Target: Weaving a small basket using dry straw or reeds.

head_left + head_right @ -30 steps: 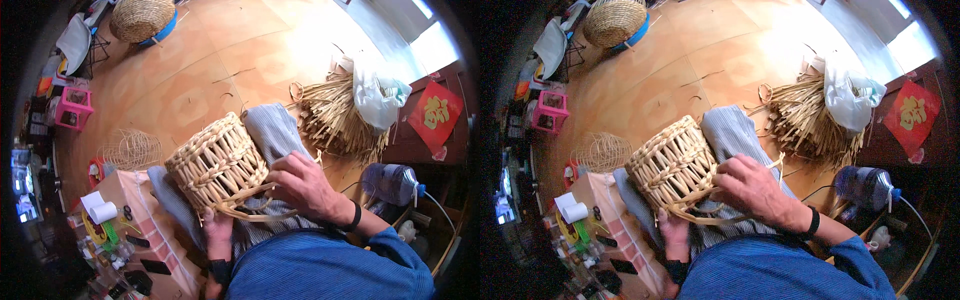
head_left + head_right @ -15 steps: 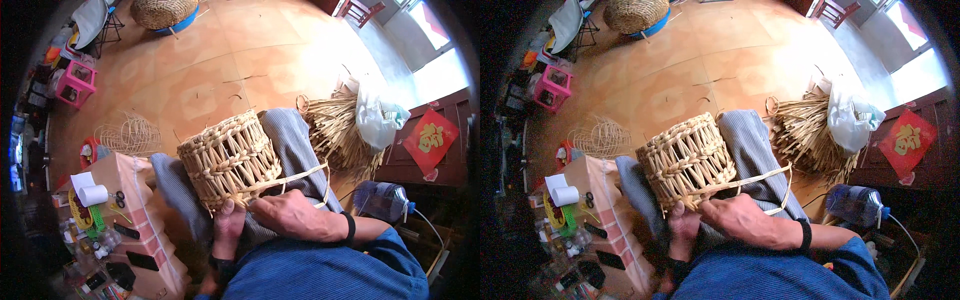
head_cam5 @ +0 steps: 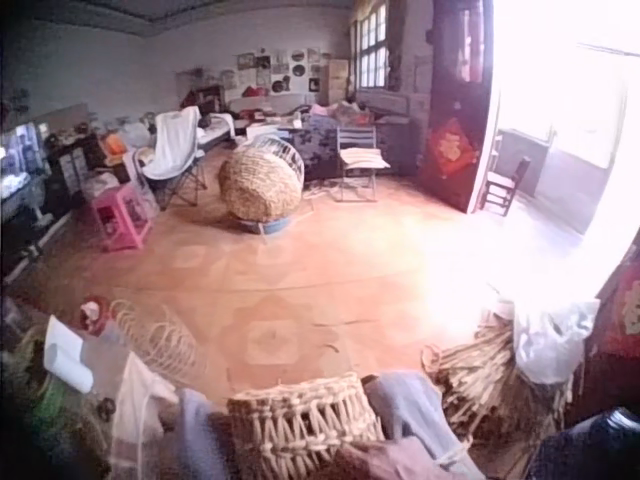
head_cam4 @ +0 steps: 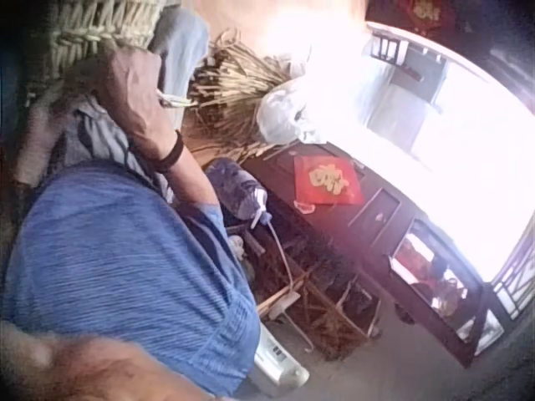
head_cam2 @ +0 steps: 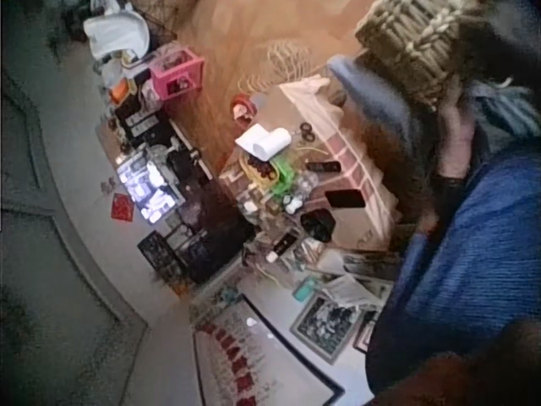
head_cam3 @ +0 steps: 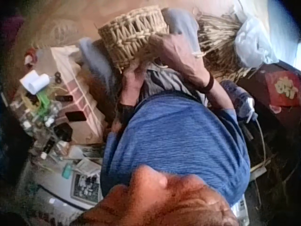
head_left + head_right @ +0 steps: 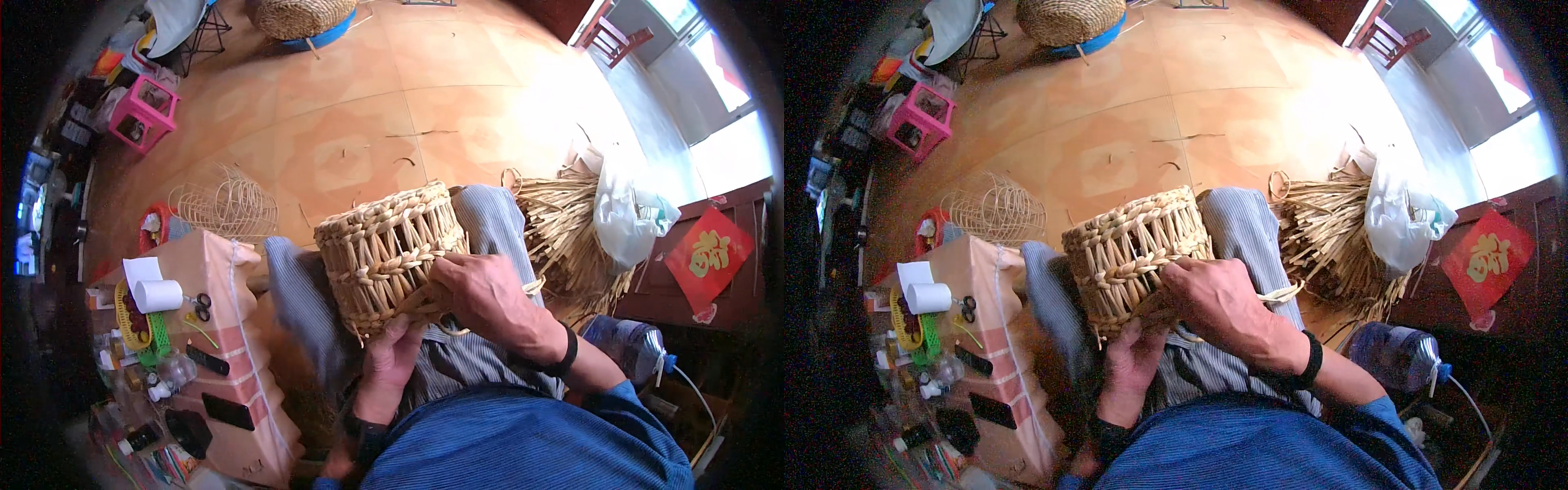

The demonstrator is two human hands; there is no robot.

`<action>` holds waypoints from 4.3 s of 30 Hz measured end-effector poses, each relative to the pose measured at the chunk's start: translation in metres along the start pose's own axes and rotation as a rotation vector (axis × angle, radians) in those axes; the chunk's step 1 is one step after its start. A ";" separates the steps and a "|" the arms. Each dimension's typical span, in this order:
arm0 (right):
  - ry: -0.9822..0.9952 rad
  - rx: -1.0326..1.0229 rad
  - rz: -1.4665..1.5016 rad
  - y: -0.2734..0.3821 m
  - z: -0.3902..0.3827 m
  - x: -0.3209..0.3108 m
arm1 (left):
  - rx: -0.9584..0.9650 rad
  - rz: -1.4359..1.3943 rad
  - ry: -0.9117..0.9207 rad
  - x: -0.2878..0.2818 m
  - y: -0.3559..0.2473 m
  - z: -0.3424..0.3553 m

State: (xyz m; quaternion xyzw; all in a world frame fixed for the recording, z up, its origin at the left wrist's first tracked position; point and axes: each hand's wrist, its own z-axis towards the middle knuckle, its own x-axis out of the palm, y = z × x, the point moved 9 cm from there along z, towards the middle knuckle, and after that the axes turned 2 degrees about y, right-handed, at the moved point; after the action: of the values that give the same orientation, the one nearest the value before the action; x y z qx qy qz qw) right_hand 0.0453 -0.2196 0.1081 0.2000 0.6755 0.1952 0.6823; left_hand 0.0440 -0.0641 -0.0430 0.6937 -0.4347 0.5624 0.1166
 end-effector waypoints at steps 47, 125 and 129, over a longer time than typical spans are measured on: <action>0.069 -0.064 -0.317 0.008 -0.003 0.030 | -0.158 -0.384 0.274 -0.087 0.076 0.051; 0.034 -0.040 0.415 0.020 0.010 0.010 | -0.125 1.151 -0.055 -0.123 0.008 -0.020; 0.127 -0.092 0.464 0.031 0.029 -0.003 | -0.119 1.577 -0.100 -0.129 0.018 -0.029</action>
State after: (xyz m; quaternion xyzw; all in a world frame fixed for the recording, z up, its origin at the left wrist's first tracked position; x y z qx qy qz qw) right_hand 0.0745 -0.1953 0.1271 0.3058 0.6435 0.3893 0.5839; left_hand 0.0121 0.0048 -0.1528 0.1980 -0.8321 0.4231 -0.2991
